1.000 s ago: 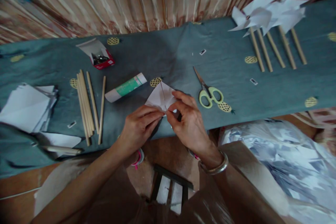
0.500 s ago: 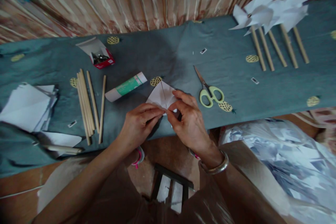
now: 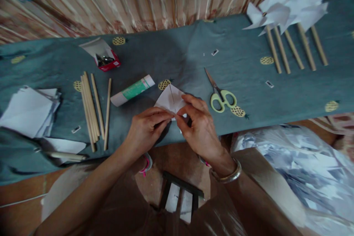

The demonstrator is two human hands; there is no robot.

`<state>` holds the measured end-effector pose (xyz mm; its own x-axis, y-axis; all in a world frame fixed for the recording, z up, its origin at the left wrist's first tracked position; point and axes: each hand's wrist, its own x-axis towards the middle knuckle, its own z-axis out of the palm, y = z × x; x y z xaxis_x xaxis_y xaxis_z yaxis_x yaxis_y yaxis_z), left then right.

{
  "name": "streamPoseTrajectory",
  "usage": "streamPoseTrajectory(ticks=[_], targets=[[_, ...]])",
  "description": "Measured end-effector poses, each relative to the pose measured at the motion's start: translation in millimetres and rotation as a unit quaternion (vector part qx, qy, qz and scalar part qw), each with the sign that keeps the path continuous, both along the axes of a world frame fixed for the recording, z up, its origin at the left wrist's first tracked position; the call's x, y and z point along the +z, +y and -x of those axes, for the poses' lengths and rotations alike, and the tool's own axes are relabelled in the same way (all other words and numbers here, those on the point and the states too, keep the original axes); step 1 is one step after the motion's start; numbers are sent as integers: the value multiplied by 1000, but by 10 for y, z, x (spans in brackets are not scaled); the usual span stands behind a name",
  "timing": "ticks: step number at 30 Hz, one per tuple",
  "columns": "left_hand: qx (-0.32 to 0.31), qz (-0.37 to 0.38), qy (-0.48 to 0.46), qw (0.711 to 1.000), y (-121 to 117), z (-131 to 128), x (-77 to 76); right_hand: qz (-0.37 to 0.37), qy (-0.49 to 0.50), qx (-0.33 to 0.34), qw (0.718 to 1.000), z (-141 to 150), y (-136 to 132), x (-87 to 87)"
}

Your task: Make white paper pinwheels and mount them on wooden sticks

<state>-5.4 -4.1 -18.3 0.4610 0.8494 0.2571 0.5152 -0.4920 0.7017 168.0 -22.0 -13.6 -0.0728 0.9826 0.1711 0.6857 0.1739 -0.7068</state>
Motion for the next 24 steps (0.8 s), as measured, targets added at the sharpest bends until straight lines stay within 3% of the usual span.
streamPoseTrajectory(ticks=[13,24], targets=[[1,-4,8,1000,0,4,3,-41,-39,51,997,-16,-25,-6],[3,-2,20,1000,-52,24,7,-98,-60,64,991,7,-76,-145]])
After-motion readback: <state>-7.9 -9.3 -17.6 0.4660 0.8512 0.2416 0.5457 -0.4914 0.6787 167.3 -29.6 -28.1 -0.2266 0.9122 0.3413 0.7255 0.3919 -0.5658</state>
